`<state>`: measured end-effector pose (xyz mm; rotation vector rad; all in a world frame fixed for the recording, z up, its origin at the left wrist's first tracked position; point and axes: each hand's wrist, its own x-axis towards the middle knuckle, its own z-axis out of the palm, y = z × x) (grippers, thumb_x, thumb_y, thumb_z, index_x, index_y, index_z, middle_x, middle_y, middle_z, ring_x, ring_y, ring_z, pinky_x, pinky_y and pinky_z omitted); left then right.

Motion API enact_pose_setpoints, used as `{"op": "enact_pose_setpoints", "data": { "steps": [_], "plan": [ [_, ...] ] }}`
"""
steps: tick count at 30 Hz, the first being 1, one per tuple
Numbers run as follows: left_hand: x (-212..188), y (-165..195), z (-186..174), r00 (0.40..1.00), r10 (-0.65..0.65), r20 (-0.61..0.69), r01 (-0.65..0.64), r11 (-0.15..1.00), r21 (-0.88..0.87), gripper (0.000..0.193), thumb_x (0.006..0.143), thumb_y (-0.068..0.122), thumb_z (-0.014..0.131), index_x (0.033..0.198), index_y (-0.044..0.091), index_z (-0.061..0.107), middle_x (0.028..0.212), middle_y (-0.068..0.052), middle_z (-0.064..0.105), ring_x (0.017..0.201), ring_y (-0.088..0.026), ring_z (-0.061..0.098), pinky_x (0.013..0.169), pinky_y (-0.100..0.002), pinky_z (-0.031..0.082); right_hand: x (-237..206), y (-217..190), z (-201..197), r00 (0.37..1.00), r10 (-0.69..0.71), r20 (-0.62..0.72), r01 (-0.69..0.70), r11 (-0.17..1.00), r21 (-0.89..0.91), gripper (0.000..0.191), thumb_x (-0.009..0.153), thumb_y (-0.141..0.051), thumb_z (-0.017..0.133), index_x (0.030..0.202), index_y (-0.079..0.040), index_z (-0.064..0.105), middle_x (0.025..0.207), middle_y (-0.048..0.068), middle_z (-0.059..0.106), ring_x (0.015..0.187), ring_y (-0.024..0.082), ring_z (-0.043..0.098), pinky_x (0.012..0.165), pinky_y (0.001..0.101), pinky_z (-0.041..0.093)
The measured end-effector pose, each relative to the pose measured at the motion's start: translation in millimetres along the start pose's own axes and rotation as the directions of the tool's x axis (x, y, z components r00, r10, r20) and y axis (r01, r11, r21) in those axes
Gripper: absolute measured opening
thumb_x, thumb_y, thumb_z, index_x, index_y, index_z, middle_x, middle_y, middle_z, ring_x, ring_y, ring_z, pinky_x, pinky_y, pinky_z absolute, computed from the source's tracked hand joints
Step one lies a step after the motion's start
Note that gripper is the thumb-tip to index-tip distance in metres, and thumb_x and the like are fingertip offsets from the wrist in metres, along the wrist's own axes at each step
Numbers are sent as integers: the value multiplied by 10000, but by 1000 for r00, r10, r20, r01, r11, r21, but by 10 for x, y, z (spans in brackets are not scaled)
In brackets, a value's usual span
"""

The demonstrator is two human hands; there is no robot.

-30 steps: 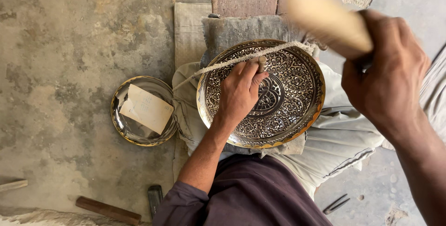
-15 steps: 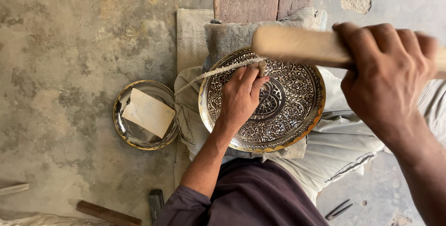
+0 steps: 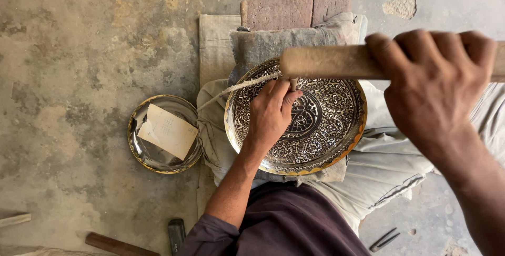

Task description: The person sits on the floor with an engraved brass plate on their lap and hammers a small punch against the plate's surface using a wooden mallet, repositioning the punch by hand between strikes to work the decorative pattern across the plate.

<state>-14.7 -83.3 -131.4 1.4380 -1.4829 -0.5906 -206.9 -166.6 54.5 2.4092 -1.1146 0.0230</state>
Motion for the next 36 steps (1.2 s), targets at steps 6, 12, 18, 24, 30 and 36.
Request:
{"op": "enact_pose_setpoints", "data": {
  "steps": [6, 12, 18, 24, 30, 36],
  "plan": [
    [14, -1, -7, 999, 1, -41, -2, 1000, -24, 217, 1047, 234, 661, 1180, 67, 620, 965, -81, 694, 839, -190, 732, 642, -311, 615, 9, 1, -63, 981, 156, 114, -185, 924, 335, 486, 901, 26, 694, 1378, 26, 600, 1013, 196, 696, 755, 282, 629, 673, 412, 463],
    [6, 18, -24, 999, 16, -50, -19, 998, -57, 234, 1036, 222, 661, 1182, 44, 618, 927, -80, 674, 810, -196, 714, 642, -321, 600, 12, 20, -10, 974, 204, 100, -226, 828, 513, 340, 983, -65, 664, 1319, -103, 621, 1117, 89, 665, 913, 211, 661, 879, 370, 456],
    [24, -16, 29, 999, 2, -33, -3, 999, -34, 190, 1046, 228, 649, 1142, 65, 625, 931, -62, 677, 804, -164, 722, 609, -271, 617, -80, 59, 82, 997, 68, 39, -74, 983, 169, 310, 991, -63, 709, 1287, -155, 708, 1053, 36, 710, 888, 196, 658, 940, 361, 427],
    [-13, -28, 22, 999, 1, -49, -3, 1000, -28, 225, 1057, 249, 636, 1167, 53, 619, 938, -60, 676, 808, -158, 708, 613, -276, 607, -5, 50, -16, 998, -56, -25, 55, 998, -24, 168, 1016, -127, 746, 1174, -183, 728, 949, 28, 724, 768, 196, 653, 801, 412, 462],
    [-14, -25, 16, 999, -11, -32, 9, 999, -40, 199, 1040, 235, 656, 1132, 59, 638, 896, -50, 666, 759, -154, 701, 578, -269, 597, 38, -29, -16, 993, 86, 77, -103, 960, 260, 373, 942, -40, 732, 1304, -106, 674, 1065, 95, 703, 943, 249, 675, 901, 410, 475],
    [14, 4, -6, 994, 47, -95, -51, 998, -43, 179, 1062, 203, 647, 1132, 42, 612, 939, -60, 665, 819, -168, 705, 634, -284, 614, -182, 43, 139, 985, 147, 94, -170, 932, 319, 378, 994, -108, 669, 1366, -148, 618, 1099, 32, 648, 973, 201, 628, 938, 333, 438]
  ]
}}
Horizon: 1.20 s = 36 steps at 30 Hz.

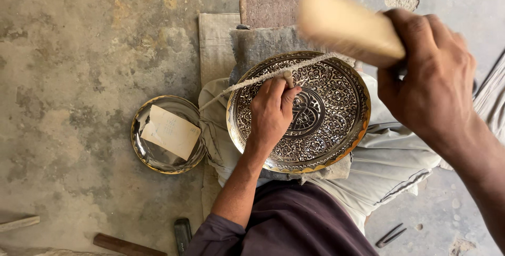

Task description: The person sits on the floor with an engraved brass plate on their lap and hammers a small punch against the plate's surface using a wooden mallet, repositioning the punch by hand between strikes to work the decorative pattern across the plate.

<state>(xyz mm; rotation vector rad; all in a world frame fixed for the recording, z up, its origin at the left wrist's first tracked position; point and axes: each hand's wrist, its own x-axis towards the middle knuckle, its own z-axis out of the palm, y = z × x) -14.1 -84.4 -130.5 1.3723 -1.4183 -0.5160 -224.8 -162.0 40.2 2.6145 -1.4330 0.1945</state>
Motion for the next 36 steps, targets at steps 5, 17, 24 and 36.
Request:
{"op": "enact_pose_setpoints", "data": {
  "steps": [5, 17, 24, 36],
  "plan": [
    [-8, 0, -1, 999, -40, 35, 40, 999, -1, 179, 1042, 184, 671, 1119, 33, 614, 931, -55, 678, 812, -159, 716, 623, -295, 605, -49, 58, 45, 981, -182, -60, 156, 940, -305, 239, 1062, -158, 696, 1277, -256, 669, 1097, -60, 673, 1013, 132, 652, 1026, 331, 394],
    [-36, -30, 3, 999, -25, -25, 26, 999, 27, 188, 1036, 182, 682, 1145, 43, 617, 949, -56, 678, 852, -174, 712, 703, -303, 625, 265, -241, -208, 1000, -30, 2, 30, 995, 91, 492, 868, -33, 725, 1349, -17, 623, 1087, 167, 692, 925, 327, 690, 850, 452, 527],
    [-41, 39, -27, 998, -62, -15, 62, 998, -13, 152, 1017, 154, 707, 1060, 40, 616, 917, -57, 661, 815, -174, 708, 653, -312, 602, 254, -227, -141, 1000, -4, -25, 7, 988, 155, 307, 1005, -82, 712, 1296, -79, 613, 1077, 86, 648, 926, 231, 638, 890, 374, 482],
    [-24, 59, -43, 996, -83, -27, 83, 996, -14, 145, 1009, 123, 719, 1024, 33, 606, 901, -53, 651, 790, -175, 690, 643, -330, 573, 219, -88, -29, 941, -300, -154, 224, 898, -379, 165, 1021, -239, 761, 1173, -199, 710, 967, 7, 671, 858, 187, 644, 917, 388, 418]
  ]
}}
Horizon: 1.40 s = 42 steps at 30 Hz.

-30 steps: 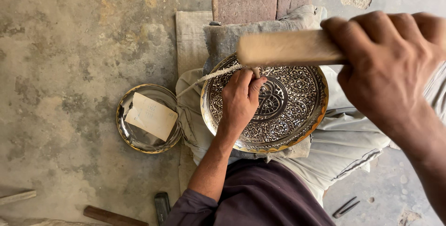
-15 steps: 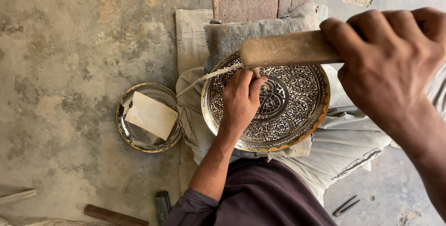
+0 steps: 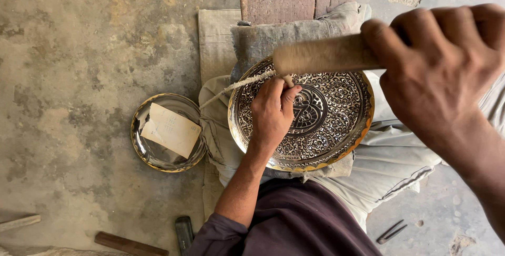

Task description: The person sits on the floor with an engraved brass plate on their lap and hammers a small punch against the plate's surface using a wooden mallet, repositioning the punch by hand between strikes to work the decorative pattern across the plate.

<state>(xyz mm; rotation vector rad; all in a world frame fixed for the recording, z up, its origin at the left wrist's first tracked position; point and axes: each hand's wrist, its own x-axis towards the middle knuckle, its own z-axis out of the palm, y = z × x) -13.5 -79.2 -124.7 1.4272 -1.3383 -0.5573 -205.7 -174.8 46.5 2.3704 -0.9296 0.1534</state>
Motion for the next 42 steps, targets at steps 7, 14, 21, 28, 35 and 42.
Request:
{"op": "enact_pose_setpoints", "data": {
  "steps": [7, 14, 21, 28, 35, 42],
  "plan": [
    [1, -38, 18, 999, 39, -9, -39, 999, 3, 151, 1008, 156, 715, 1015, 46, 612, 921, -47, 660, 808, -174, 701, 641, -315, 593, -101, -49, 35, 995, 15, 95, -16, 1000, 9, 160, 1029, -205, 681, 1187, -225, 676, 998, -29, 636, 917, 150, 614, 972, 354, 389],
    [-10, -21, 1, 1000, -17, 4, 17, 1000, 22, 164, 1030, 158, 709, 987, 45, 598, 901, -49, 652, 775, -182, 684, 640, -333, 559, -40, -53, 18, 995, 22, 102, -32, 995, 99, 203, 1019, -162, 679, 1215, -214, 674, 1038, -30, 645, 969, 165, 615, 990, 343, 400],
    [-20, -31, -17, 999, 34, -18, -34, 999, -19, 167, 1025, 171, 708, 1013, 47, 596, 929, -55, 656, 814, -184, 697, 660, -327, 580, 106, -80, -102, 996, 38, 78, -48, 991, 127, 215, 980, -128, 751, 1176, -192, 692, 984, -4, 650, 920, 203, 625, 943, 386, 427],
    [-19, -27, 3, 999, 10, -35, -11, 1000, -25, 153, 1015, 153, 708, 1024, 39, 606, 925, -61, 658, 799, -173, 699, 621, -306, 585, 190, -92, -138, 954, 176, 244, -271, 857, 438, 406, 926, -20, 740, 1315, -55, 628, 1100, 120, 656, 1010, 306, 635, 943, 422, 449],
    [-29, -6, -19, 999, 8, -47, -10, 999, -46, 146, 1017, 142, 704, 1028, 33, 606, 928, -59, 668, 813, -159, 707, 631, -297, 599, 123, -57, -44, 998, -53, 12, 54, 998, -17, 73, 1083, -258, 739, 1126, -209, 707, 961, -26, 660, 908, 172, 605, 964, 399, 396],
    [2, 47, -49, 1000, -13, -11, 13, 1000, -7, 141, 1009, 141, 708, 1028, 35, 617, 892, -56, 655, 759, -161, 691, 600, -302, 568, 83, -69, -54, 998, -38, 40, 38, 999, -12, 74, 1072, -259, 681, 1142, -243, 701, 983, -47, 655, 910, 145, 582, 1007, 378, 378]
  ]
}}
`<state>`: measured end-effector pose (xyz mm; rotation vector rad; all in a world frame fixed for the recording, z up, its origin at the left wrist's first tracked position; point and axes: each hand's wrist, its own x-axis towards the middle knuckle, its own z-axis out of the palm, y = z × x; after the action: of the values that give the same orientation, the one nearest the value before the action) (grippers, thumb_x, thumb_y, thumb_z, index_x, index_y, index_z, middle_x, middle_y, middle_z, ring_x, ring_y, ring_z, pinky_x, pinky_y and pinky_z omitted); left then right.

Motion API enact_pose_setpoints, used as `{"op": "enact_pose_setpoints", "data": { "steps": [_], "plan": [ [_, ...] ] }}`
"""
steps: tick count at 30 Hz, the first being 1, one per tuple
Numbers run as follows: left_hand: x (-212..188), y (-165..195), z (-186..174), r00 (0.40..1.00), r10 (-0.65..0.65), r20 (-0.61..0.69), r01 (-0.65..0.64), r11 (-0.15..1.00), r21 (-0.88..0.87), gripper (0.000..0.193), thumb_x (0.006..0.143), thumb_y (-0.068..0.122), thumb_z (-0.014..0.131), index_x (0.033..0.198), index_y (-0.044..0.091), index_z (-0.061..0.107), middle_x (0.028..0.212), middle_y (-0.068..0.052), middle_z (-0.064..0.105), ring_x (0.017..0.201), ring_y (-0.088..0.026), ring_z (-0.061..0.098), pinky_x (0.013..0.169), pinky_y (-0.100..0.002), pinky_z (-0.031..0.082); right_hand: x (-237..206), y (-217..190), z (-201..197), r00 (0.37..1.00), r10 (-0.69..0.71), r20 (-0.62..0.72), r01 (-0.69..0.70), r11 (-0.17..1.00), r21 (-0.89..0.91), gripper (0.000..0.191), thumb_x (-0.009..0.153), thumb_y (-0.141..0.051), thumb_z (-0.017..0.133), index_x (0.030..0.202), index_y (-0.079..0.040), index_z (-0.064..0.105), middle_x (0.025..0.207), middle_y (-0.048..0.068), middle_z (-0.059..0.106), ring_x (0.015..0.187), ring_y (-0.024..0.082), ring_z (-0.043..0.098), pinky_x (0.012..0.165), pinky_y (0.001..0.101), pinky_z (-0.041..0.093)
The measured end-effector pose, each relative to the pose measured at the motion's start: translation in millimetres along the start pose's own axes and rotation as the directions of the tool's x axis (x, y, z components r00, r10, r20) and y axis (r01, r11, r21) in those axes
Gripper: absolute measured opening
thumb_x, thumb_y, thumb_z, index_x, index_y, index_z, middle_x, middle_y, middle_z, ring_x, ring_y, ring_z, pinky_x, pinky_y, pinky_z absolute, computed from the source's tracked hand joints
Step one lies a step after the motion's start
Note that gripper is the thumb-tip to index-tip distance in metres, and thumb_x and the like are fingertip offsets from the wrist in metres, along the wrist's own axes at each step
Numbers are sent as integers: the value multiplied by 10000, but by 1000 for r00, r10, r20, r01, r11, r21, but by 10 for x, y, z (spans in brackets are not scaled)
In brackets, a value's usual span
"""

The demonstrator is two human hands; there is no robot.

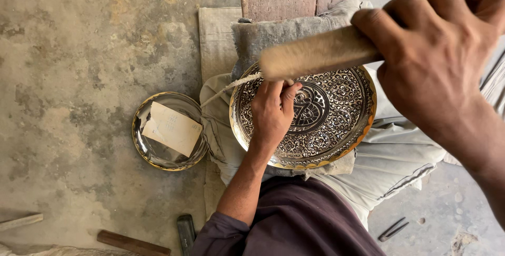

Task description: The person sits on the floor with an engraved brass plate on their lap and hammers a small punch against the plate's surface using a wooden mallet, repositioning the punch by hand between strikes to work the decorative pattern across the plate.

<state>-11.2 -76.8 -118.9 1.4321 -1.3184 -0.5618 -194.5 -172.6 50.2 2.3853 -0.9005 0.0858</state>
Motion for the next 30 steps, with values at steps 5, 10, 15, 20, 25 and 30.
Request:
{"op": "enact_pose_setpoints", "data": {
  "steps": [5, 10, 15, 20, 25, 30],
  "plan": [
    [8, 7, -5, 1000, 0, -2, 0, 1000, -17, 145, 1025, 134, 694, 1012, 27, 597, 895, -63, 639, 757, -163, 672, 598, -309, 550, 20, 4, -13, 1000, 9, 21, -9, 999, 48, 110, 1061, -225, 705, 1170, -223, 705, 1008, -28, 660, 937, 167, 593, 1007, 383, 388],
    [-3, 8, -4, 999, -38, 3, 38, 999, -33, 174, 1003, 154, 720, 968, 26, 607, 881, -53, 648, 727, -150, 674, 559, -297, 533, 43, 12, -6, 999, 30, 25, -32, 996, 86, 152, 1049, -190, 730, 1199, -203, 708, 1034, -8, 665, 963, 189, 603, 1008, 388, 398],
    [6, 40, -11, 999, -32, -6, 32, 999, -26, 166, 1008, 161, 718, 989, 31, 616, 890, -49, 650, 749, -137, 682, 563, -288, 540, 84, 8, -17, 998, 56, 1, -56, 995, 87, 197, 1038, -156, 754, 1228, -183, 712, 1059, 11, 670, 990, 211, 613, 1008, 393, 408],
    [16, 56, -12, 999, -24, -34, 23, 999, -32, 156, 1026, 157, 699, 1016, 33, 604, 910, -46, 649, 769, -129, 673, 574, -272, 552, 100, 11, -63, 993, 105, 50, -113, 970, 216, 217, 1030, -130, 773, 1235, -167, 710, 1064, 27, 672, 978, 223, 613, 1002, 399, 417],
    [-12, 29, -19, 999, -42, -20, 42, 999, -29, 165, 1011, 173, 711, 1017, 37, 618, 881, -31, 647, 721, -117, 656, 550, -276, 520, 112, 19, -21, 995, 81, 60, -91, 978, 188, 162, 1048, -212, 785, 1193, -185, 718, 989, 19, 662, 909, 209, 591, 949, 428, 420],
    [-19, -2, -3, 998, -64, 8, 64, 998, -7, 170, 1018, 181, 711, 966, 52, 613, 849, -18, 633, 686, -108, 638, 515, -261, 501, 120, -1, 41, 977, 128, 168, -171, 947, 272, 237, 1021, -216, 753, 1232, -153, 666, 1029, 37, 645, 957, 219, 610, 986, 448, 415]
  ]
}}
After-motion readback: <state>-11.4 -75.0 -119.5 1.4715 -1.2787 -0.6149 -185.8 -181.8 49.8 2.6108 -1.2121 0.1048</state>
